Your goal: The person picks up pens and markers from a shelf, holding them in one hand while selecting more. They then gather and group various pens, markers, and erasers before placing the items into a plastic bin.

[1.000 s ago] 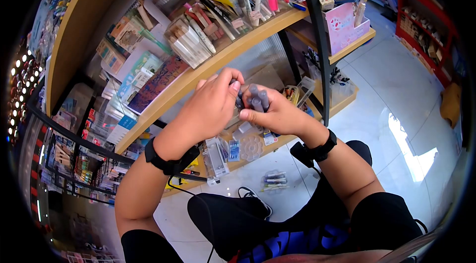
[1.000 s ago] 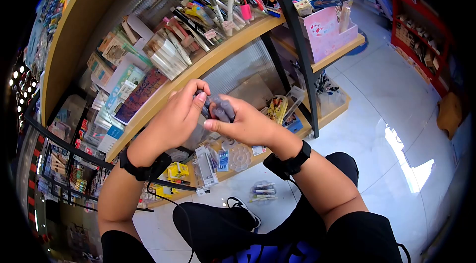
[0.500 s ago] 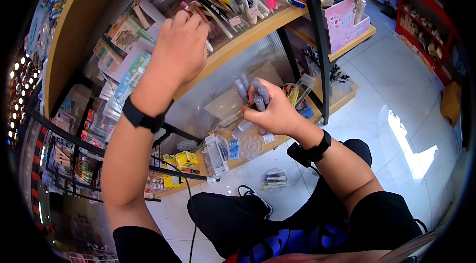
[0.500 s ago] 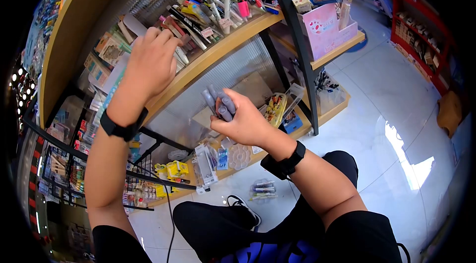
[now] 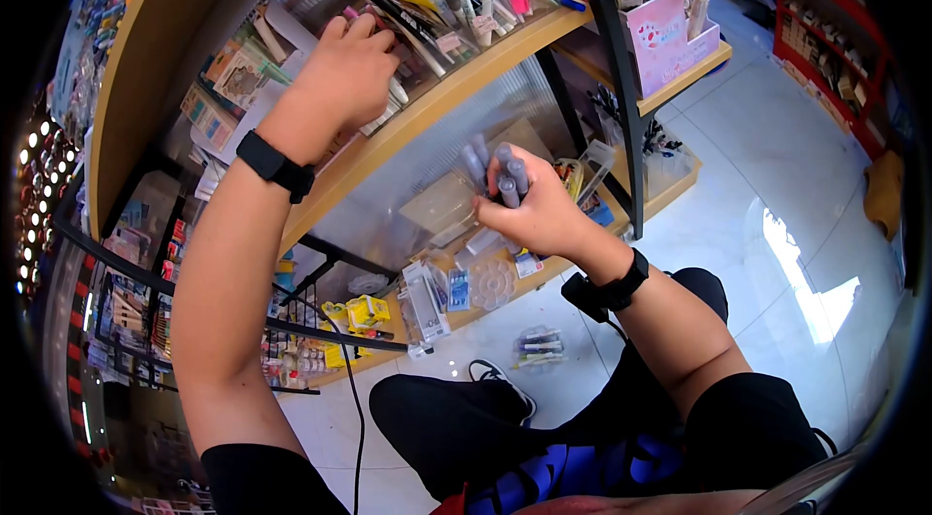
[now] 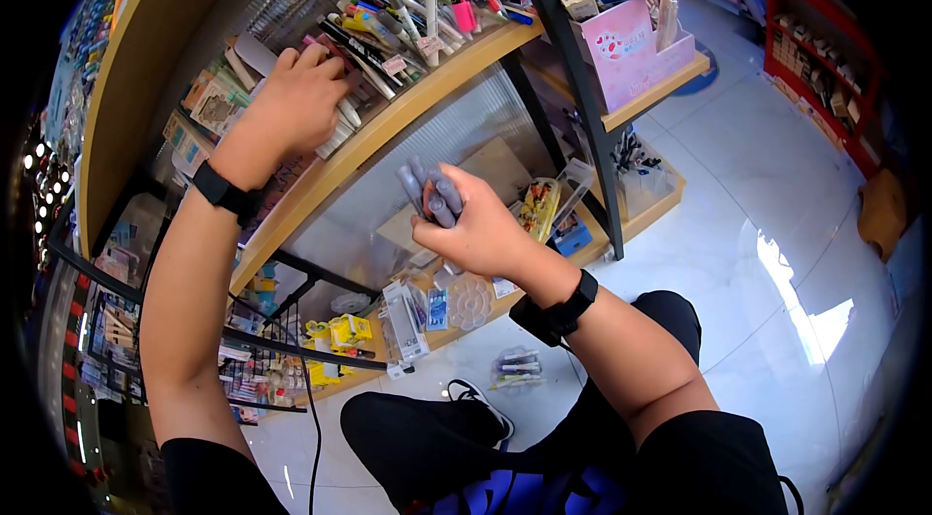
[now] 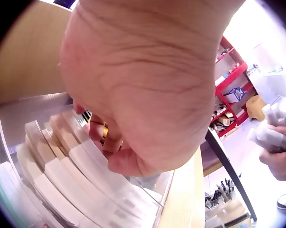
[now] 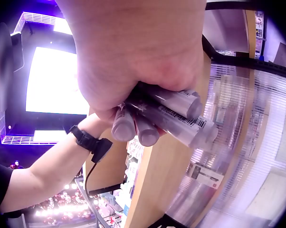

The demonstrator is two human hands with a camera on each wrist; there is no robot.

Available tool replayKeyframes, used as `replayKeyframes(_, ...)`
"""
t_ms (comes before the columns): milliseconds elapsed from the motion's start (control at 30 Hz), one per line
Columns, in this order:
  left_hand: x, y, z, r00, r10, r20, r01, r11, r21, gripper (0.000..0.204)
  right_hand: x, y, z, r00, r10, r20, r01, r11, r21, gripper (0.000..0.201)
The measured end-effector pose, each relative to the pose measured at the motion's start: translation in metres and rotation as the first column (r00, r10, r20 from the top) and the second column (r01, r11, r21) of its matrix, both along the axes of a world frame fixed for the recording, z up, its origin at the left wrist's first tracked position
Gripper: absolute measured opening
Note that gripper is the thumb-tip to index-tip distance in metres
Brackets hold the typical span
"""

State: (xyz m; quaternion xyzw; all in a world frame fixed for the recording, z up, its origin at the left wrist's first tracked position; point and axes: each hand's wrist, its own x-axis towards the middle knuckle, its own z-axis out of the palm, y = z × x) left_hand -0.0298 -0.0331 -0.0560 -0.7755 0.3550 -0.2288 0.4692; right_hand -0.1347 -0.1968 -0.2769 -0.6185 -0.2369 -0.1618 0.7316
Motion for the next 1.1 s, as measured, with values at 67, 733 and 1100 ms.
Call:
replayKeyframes(67, 0.006, 0.003, -0.001, 0.998, -0.067, 0.015, 0.067, 0.998, -0.010, 0.021, 0.000, 0.000, 0.001, 1.000, 0.013, 0.019, -0.013, 0.999, 0.034, 0.028)
replayKeyframes(733, 0.000, -0.009, 0.027, 0.998, -0.036, -0.052, 0.040, 0.996, 0.074, 0.018, -0.002, -0.006, 0.002, 0.998, 0.057, -0.003, -0.057, 0.996, 0.073, 0.028)
replayKeyframes(1100, -0.006, -0.014, 0.041, 0.982, 0.028, -0.188, -0.012, 0.996, 0.084, 0.012, 0.003, -0.002, -0.004, 0.992, 0.122, -0.013, -0.120, 0.987, 0.108, 0.026)
